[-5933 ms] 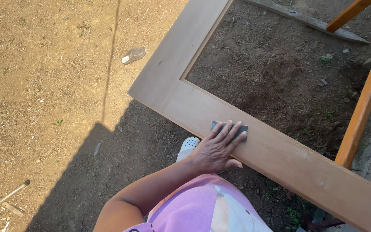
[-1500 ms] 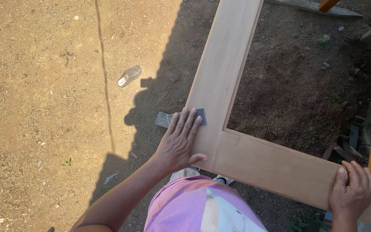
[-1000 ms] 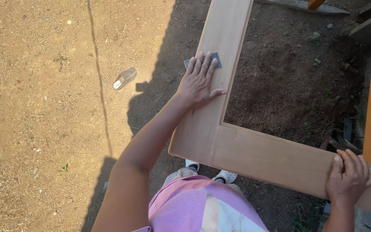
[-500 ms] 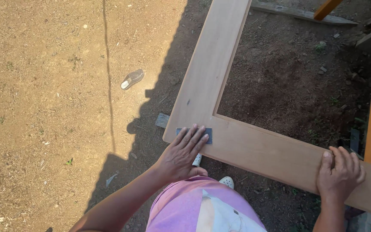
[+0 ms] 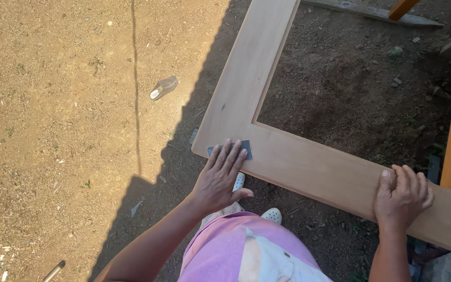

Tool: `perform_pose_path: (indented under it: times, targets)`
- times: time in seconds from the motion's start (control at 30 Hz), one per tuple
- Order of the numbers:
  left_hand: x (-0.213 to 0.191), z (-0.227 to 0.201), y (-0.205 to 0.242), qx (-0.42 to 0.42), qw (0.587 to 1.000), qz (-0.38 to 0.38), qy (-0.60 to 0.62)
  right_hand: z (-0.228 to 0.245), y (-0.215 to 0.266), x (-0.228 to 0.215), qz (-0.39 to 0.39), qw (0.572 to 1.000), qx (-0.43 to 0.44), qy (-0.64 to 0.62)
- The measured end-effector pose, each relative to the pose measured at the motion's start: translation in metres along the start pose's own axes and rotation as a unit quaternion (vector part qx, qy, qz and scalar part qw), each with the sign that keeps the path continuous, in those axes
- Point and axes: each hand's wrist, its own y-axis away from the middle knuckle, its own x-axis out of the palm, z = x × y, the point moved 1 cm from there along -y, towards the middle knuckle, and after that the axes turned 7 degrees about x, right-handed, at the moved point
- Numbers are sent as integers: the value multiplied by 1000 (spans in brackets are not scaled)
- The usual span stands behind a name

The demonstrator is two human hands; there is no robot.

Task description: Sanding and prepping a wooden frame using sandpaper and a scraper tool.

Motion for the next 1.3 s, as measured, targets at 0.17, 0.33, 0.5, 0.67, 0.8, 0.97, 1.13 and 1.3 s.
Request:
perform_pose_path:
  times: [0.17, 0.33, 0.5, 0.67, 0.8, 0.97, 1.13, 1.3]
  targets:
    - [13, 24, -31, -23, 1000, -3, 6, 3, 1, -3, 5, 1000, 5, -13]
    - [26, 28, -77, -128, 991, -26, -32, -3, 1, 3, -4, 1000, -10, -14]
    - [32, -82, -70, -52, 999, 0, 11, 3, 2, -6, 4, 1000, -7, -11]
    - [40, -105, -53, 81, 996, 24, 4, -3, -4, 1, 10, 1000, -13, -3]
    - [30, -47, -27, -53, 998, -23, -11, -6, -6, 2, 21, 1000, -9, 0]
    - [24, -3, -15, -206, 976, -53, -50, -10, -5, 4, 15, 1000, -17, -1]
    - [36, -66, -40, -147, 987, -56, -18, -7, -7, 4, 14, 1000, -11, -2]
    - [43, -127, -60, 3, 1000, -6, 23, -5, -5, 0, 12, 1000, -17, -9]
